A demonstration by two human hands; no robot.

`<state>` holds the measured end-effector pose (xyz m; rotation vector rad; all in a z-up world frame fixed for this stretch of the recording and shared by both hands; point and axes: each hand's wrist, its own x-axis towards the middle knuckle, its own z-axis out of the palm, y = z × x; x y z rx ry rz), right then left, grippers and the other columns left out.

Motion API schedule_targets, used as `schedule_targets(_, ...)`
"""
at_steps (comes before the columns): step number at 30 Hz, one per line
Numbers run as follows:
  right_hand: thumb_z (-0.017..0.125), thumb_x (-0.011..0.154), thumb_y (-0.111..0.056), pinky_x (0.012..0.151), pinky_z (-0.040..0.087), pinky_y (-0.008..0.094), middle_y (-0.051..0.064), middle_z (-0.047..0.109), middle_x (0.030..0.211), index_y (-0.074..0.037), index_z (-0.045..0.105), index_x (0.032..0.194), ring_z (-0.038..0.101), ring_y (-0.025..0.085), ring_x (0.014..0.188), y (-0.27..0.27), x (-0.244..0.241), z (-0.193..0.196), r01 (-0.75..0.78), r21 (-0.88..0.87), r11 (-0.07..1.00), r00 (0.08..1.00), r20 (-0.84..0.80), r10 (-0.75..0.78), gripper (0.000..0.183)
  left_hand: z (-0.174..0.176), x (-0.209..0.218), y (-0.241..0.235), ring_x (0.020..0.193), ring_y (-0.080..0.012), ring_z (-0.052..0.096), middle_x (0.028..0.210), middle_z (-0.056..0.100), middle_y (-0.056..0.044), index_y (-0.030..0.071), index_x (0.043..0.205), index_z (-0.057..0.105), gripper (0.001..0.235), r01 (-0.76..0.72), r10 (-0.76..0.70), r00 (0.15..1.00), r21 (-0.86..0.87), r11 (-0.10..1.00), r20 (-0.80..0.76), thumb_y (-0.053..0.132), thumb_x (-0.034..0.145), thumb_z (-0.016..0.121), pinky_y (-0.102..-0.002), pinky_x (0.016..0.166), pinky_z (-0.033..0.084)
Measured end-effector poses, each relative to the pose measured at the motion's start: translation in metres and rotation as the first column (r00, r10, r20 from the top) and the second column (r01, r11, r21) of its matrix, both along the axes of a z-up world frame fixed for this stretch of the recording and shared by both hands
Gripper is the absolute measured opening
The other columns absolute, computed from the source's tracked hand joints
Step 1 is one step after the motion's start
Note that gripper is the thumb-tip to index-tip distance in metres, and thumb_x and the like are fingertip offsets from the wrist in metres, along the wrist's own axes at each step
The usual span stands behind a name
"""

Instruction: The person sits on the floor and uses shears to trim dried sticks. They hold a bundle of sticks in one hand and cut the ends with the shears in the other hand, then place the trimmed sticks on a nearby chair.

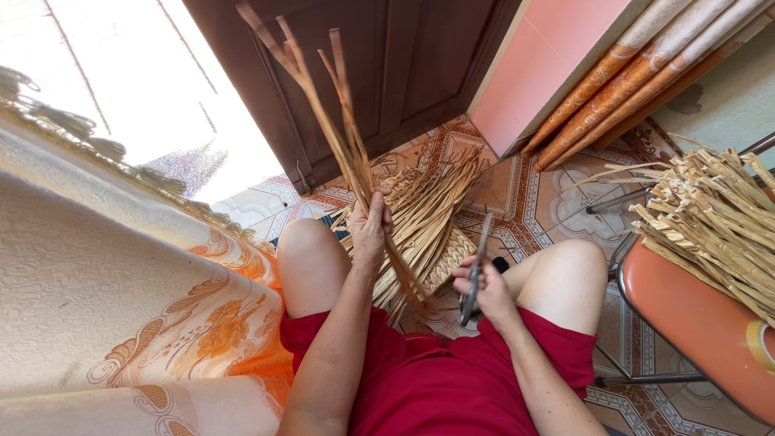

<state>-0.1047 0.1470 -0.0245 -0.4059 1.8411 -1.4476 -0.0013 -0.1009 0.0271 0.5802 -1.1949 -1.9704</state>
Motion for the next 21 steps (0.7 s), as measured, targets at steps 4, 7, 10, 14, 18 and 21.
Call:
schedule_targets(4,0.076,0.089,-0.015,0.069,0.057,0.025,0.006,0.067,0.090,-0.008,0.059,0.129,0.068,0.011,0.081,0.014,-0.019,0.038,0.116,-0.228,0.967,0.985,-0.100,-0.142,0.044,0.005,0.001,0.007,0.055,-0.0020,0.041,0.061,0.046,0.008,0.007,0.109,0.075,0.025,0.112,-0.067,0.979,-0.233,0.966,0.191,0.026,0.106,0.058,-0.021,0.049,0.031)
schedule_targets(7,0.076,0.089,-0.013,0.061,0.051,0.025,0.001,0.060,0.086,-0.007,0.056,0.130,0.059,0.009,0.073,0.023,-0.025,0.066,0.123,-0.313,0.942,0.983,-0.094,-0.160,0.045,0.001,-0.001,0.017,0.057,-0.0019,0.040,0.063,0.045,0.009,0.005,0.110,0.078,0.023,0.234,-0.214,0.969,-0.173,0.957,0.126,0.021,0.103,0.063,-0.023,0.051,0.031)
schedule_targets(10,0.077,0.088,-0.014,0.062,0.049,0.022,0.000,0.061,0.086,-0.007,0.055,0.129,0.059,0.008,0.073,0.028,-0.027,0.091,0.092,-0.318,0.944,0.975,-0.164,-0.150,0.046,-0.002,-0.001,0.024,0.056,-0.0022,0.040,0.062,0.046,0.009,0.005,0.109,0.079,0.021,0.331,-0.303,0.932,-0.128,0.935,0.200,0.019,0.101,0.067,-0.022,0.051,0.031)
schedule_targets(14,0.078,0.087,-0.015,0.065,0.044,0.020,-0.003,0.059,0.090,-0.007,0.057,0.134,0.054,0.005,0.077,0.029,-0.025,0.111,0.059,-0.253,0.966,0.958,-0.256,-0.126,0.052,-0.002,0.002,0.027,0.055,-0.0022,0.038,0.059,0.043,0.010,0.006,0.107,0.080,0.021,0.420,-0.378,0.894,-0.157,0.894,0.240,0.022,0.100,0.067,-0.022,0.051,0.031)
schedule_targets(18,0.081,0.084,-0.016,0.065,0.045,0.021,-0.003,0.058,0.087,-0.008,0.061,0.132,0.053,0.006,0.074,0.031,-0.025,0.114,0.072,-0.118,0.990,0.907,-0.406,-0.115,0.052,-0.004,0.000,0.028,0.056,-0.0027,0.039,0.059,0.043,0.010,0.007,0.106,0.081,0.022,0.499,-0.433,0.843,-0.162,0.852,0.318,0.024,0.100,0.069,-0.023,0.052,0.032)
schedule_targets(21,0.082,0.084,-0.015,0.065,0.047,0.020,-0.003,0.057,0.085,-0.008,0.063,0.130,0.054,0.005,0.073,0.032,-0.028,0.109,0.110,-0.113,0.988,0.907,-0.395,-0.146,0.051,-0.007,0.000,0.028,0.057,-0.0030,0.041,0.062,0.047,0.010,0.009,0.108,0.081,0.023,0.584,-0.498,0.786,-0.176,0.792,0.367,0.026,0.098,0.070,-0.023,0.053,0.034)
